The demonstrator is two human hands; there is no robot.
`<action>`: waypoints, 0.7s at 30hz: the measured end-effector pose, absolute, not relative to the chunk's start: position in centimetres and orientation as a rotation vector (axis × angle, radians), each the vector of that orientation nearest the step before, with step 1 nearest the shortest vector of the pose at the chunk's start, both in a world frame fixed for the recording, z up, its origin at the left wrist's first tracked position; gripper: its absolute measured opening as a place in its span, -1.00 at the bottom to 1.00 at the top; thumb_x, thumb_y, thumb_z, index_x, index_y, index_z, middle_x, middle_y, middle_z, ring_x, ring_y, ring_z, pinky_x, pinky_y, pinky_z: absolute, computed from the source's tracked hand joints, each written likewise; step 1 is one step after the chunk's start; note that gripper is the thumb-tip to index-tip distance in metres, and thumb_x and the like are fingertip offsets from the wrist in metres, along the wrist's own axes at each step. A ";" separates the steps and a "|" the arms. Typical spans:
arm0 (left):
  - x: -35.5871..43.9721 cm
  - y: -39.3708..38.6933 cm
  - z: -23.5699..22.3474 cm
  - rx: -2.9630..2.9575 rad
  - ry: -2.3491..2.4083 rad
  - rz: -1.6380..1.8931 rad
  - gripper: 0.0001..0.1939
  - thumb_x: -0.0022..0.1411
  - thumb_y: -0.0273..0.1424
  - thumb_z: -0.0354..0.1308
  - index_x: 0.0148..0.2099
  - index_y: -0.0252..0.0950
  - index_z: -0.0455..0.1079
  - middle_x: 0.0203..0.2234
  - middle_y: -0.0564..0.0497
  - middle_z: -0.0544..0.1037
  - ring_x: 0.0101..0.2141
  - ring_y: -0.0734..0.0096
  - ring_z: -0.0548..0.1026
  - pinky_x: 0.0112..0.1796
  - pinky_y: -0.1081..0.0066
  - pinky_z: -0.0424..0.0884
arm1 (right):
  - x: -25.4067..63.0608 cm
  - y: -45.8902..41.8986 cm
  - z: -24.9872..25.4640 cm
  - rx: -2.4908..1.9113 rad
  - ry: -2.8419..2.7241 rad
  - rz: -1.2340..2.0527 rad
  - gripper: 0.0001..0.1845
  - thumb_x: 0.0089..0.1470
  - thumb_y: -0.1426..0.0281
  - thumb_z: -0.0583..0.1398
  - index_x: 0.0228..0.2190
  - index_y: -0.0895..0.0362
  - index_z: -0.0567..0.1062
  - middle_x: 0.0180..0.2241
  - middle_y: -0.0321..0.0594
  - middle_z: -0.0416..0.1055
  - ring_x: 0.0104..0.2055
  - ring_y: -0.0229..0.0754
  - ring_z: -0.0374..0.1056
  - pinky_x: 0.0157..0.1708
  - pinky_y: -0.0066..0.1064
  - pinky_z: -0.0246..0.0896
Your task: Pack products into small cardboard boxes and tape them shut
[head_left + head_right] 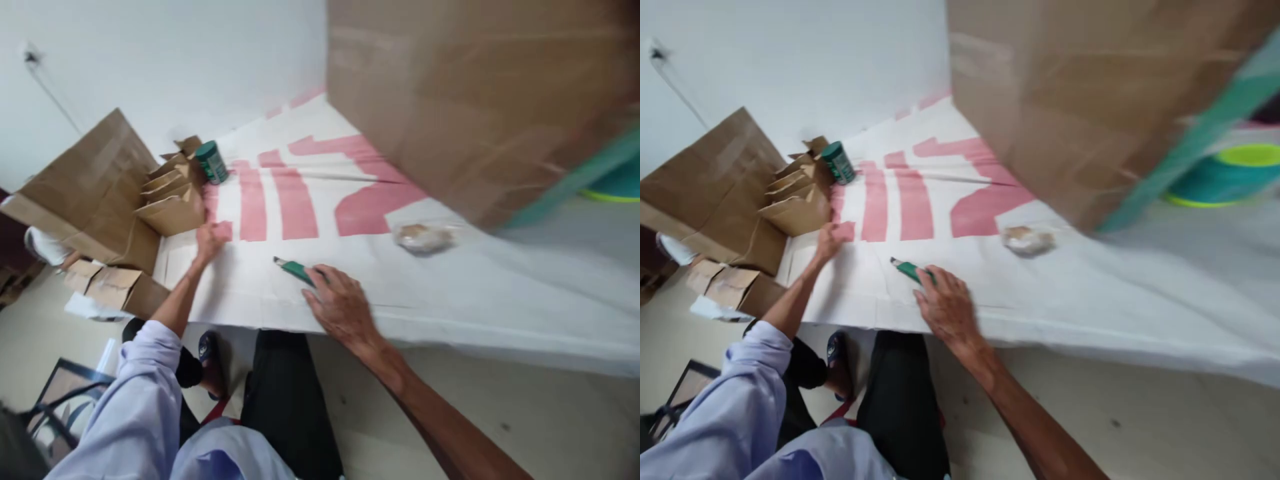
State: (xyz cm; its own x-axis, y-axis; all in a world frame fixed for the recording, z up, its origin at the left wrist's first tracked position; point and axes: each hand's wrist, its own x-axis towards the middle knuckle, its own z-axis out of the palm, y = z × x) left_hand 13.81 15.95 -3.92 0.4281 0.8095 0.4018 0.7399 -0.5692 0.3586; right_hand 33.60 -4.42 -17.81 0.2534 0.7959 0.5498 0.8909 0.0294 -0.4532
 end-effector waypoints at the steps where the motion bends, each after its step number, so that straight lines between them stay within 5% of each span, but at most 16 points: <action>1: 13.8 14.7 -5.2 2.562 1.361 0.766 -0.66 0.42 -0.24 0.33 0.14 -0.28 0.51 0.08 -0.16 0.59 0.04 0.13 0.60 0.07 0.07 0.60 | 33.7 -4.4 -18.2 -1.772 -1.562 -0.177 -0.61 0.32 0.41 0.16 0.14 0.16 0.51 0.07 0.10 0.53 0.08 0.17 0.42 0.03 -0.04 0.31; 3: 13.6 11.6 -7.6 2.589 1.266 0.622 -0.78 0.32 -0.31 0.39 -0.02 -0.24 0.56 0.02 -0.14 0.64 0.05 0.13 0.60 0.10 0.11 0.58 | 34.0 -4.4 -18.7 -1.774 -1.586 -0.215 -0.62 0.33 0.37 0.14 0.12 0.17 0.51 0.04 0.10 0.54 0.04 0.16 0.44 -0.01 -0.06 0.33; 6: 12.1 5.7 -10.4 2.647 1.048 0.308 -0.66 0.35 -0.29 0.31 0.13 -0.24 0.52 0.26 -0.25 0.50 0.23 -0.01 0.49 0.16 -0.01 0.50 | 34.3 -4.6 -19.3 -1.789 -1.601 -0.253 -0.63 0.32 0.36 0.13 0.09 0.17 0.53 0.01 0.09 0.56 -0.01 0.14 0.46 -0.08 -0.10 0.35; 13: 6.1 -2.5 -12.2 2.512 1.091 0.405 -0.65 0.35 -0.30 0.30 0.15 -0.26 0.51 0.23 -0.28 0.52 0.26 -0.01 0.49 0.22 -0.03 0.44 | 35.3 -4.8 -20.6 -1.777 -1.629 -0.261 -0.56 0.29 0.31 0.10 0.11 0.11 0.57 -0.03 0.13 0.58 -0.06 0.21 0.48 -0.19 -0.04 0.36; 21: -7.6 1.8 -5.5 2.442 1.520 1.454 -0.74 0.33 -0.40 0.25 0.06 -0.21 0.51 0.10 -0.24 0.55 0.21 -0.05 0.49 0.26 -0.13 0.42 | 36.0 -4.5 -21.6 -1.794 -1.640 -0.309 -0.56 0.29 0.29 0.07 0.07 0.13 0.57 -0.04 0.10 0.57 -0.06 0.18 0.47 -0.09 -0.01 0.40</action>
State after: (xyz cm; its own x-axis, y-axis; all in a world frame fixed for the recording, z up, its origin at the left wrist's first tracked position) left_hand -7.63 1.81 -5.48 0.1492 0.6767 0.7210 0.7503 -0.5524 0.3632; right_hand 36.02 -4.51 -21.64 0.1788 0.7874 0.5899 0.9480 0.0225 -0.3174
